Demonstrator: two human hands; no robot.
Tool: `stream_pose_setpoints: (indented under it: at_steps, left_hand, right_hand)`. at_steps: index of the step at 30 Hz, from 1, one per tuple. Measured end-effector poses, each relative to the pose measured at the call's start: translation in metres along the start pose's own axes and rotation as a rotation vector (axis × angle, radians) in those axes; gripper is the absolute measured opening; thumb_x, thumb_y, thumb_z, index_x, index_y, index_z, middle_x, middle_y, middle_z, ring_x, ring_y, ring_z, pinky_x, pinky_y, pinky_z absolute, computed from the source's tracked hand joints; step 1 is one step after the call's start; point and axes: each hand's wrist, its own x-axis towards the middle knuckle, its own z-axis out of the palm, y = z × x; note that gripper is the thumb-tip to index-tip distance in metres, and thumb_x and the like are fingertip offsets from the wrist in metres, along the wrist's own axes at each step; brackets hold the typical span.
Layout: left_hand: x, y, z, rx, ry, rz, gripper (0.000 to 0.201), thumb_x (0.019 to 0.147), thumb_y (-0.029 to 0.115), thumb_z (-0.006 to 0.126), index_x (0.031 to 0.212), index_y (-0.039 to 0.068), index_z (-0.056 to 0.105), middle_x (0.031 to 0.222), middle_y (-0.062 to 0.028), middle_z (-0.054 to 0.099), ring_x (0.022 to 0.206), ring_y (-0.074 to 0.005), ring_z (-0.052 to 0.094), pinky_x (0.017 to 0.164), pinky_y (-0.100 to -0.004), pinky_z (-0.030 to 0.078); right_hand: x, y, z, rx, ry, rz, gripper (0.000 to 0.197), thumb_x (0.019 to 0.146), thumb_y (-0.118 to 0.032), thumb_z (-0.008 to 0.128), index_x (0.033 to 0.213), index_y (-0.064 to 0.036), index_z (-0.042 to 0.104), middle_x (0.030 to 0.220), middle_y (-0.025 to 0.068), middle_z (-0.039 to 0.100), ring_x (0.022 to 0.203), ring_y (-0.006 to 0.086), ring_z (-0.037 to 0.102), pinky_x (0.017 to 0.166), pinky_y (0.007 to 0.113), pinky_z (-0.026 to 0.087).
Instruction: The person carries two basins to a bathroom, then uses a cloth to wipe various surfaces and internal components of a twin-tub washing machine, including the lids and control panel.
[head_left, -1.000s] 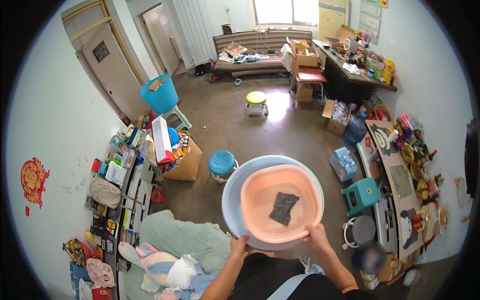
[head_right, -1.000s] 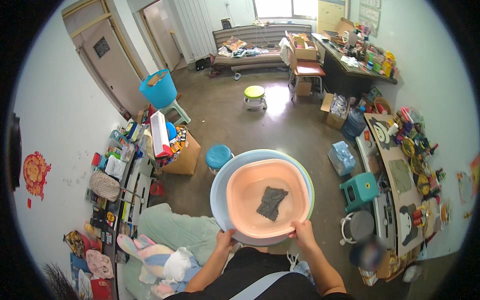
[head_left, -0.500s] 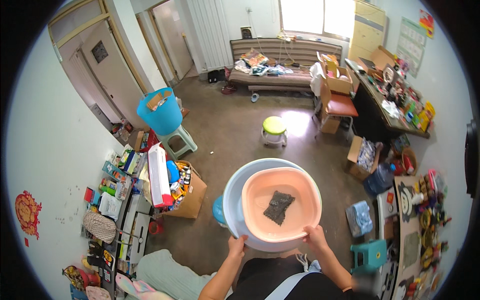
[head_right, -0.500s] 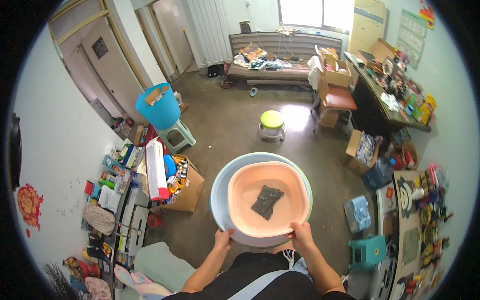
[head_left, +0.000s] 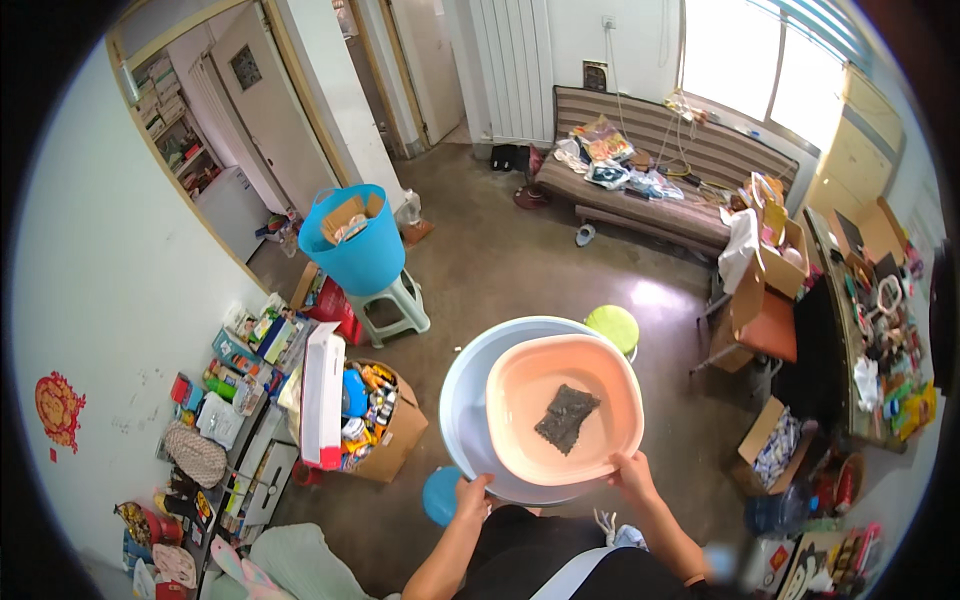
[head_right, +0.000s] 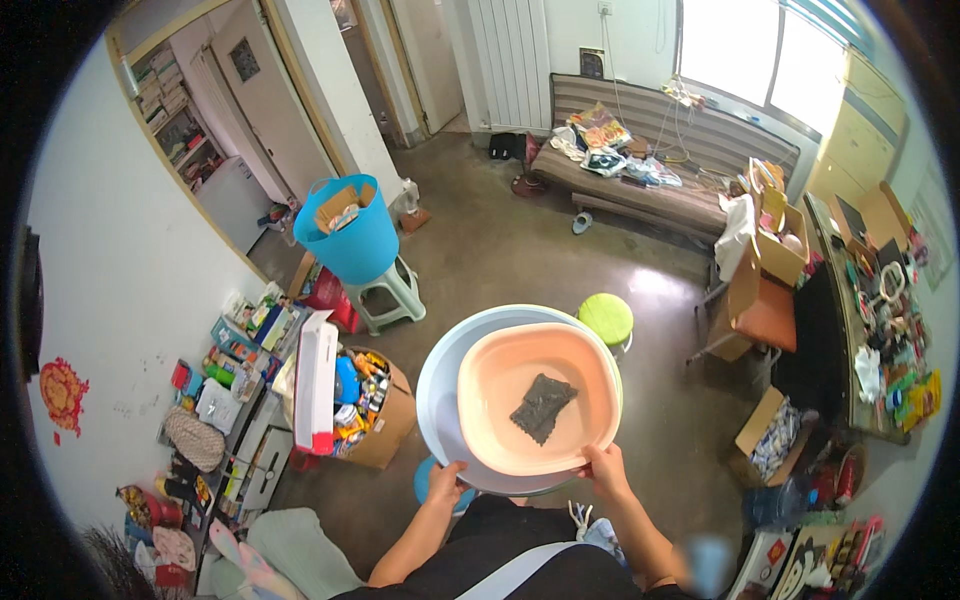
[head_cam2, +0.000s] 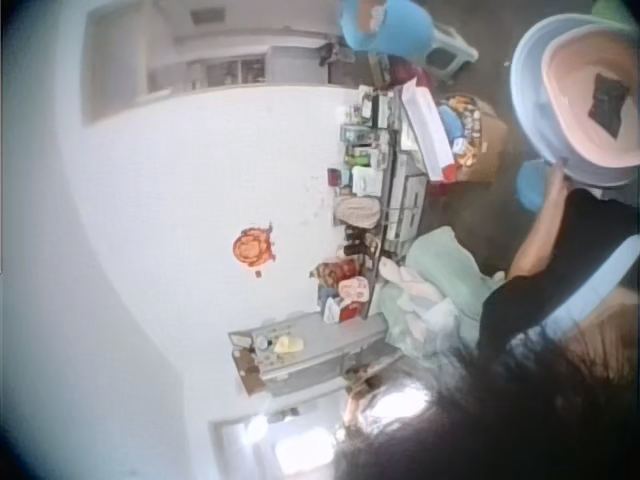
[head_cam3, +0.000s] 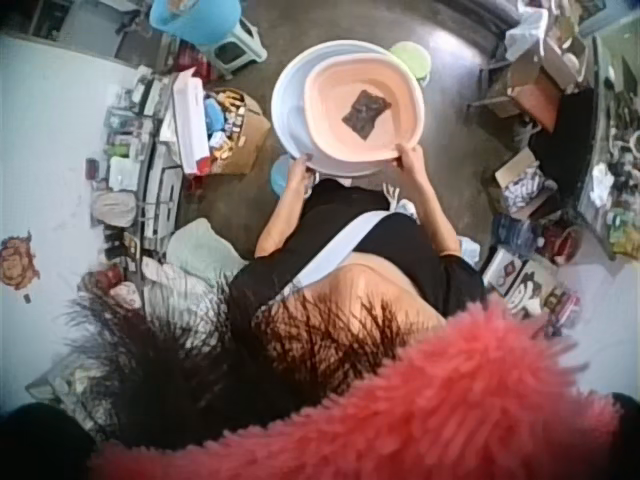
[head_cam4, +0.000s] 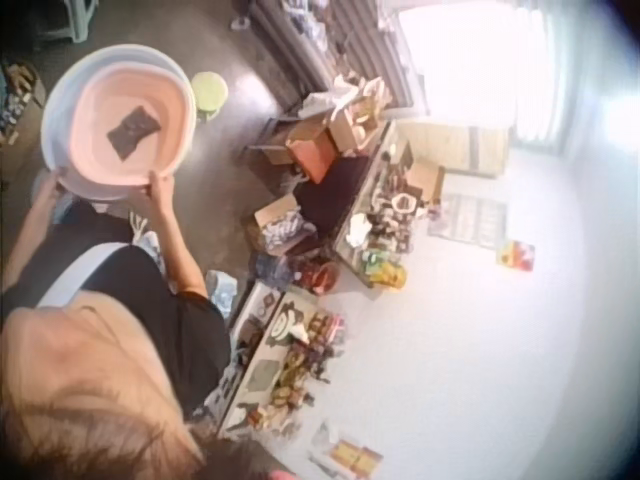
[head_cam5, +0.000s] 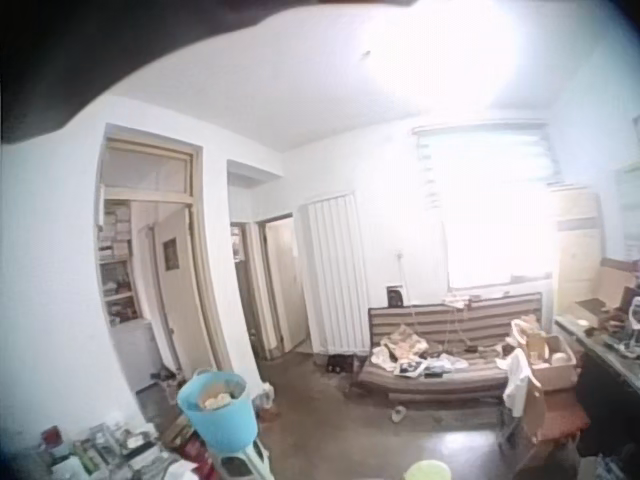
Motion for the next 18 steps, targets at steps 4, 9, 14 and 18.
stream_pose_setpoints:
  at_steps: [4,9,14,18]
  left_hand:
    - [0.1,0.059,0.059,-0.06,0.031,0.071,0.044,0.079,-0.001,0.061,0.12,-0.006,0.047,0.11,-0.0198,0.059,0.092,-0.0313,0.065,0.065,-0.043,0.06]
    - [0.203,0.166,0.132,0.028,0.043,-0.001,0.045,0.08,-0.001,0.06,0.123,-0.003,0.048,0.11,-0.0172,0.06,0.091,-0.0302,0.065,0.066,-0.0415,0.059]
    - [0.305,0.259,0.196,0.042,0.053,0.032,0.043,0.08,0.0,0.06,0.122,-0.003,0.05,0.109,-0.0173,0.06,0.093,-0.0309,0.065,0.067,-0.0429,0.059]
    - [0.399,0.327,0.246,0.038,0.098,0.059,0.04,0.079,0.0,0.06,0.119,-0.002,0.052,0.105,-0.016,0.061,0.088,-0.0295,0.065,0.064,-0.0402,0.059]
  right_hand:
    - [0.111,-0.058,0.04,0.003,-0.01,-0.022,0.02,0.083,-0.004,0.054,0.099,0.0062,0.058,0.074,0.0124,0.064,0.052,0.0201,0.061,0.04,0.027,0.044]
    - [0.228,-0.138,0.102,0.008,0.013,-0.007,0.018,0.084,-0.005,0.052,0.098,0.0045,0.058,0.074,0.0121,0.063,0.051,0.0187,0.06,0.041,0.026,0.046]
    - [0.351,-0.214,0.159,0.046,-0.037,0.025,0.019,0.085,-0.005,0.053,0.1,0.005,0.055,0.075,0.0116,0.062,0.052,0.0204,0.063,0.041,0.027,0.044]
    - [0.463,-0.275,0.211,0.026,-0.08,0.02,0.017,0.085,-0.005,0.053,0.098,0.005,0.056,0.075,0.0123,0.063,0.052,0.021,0.063,0.04,0.027,0.044]
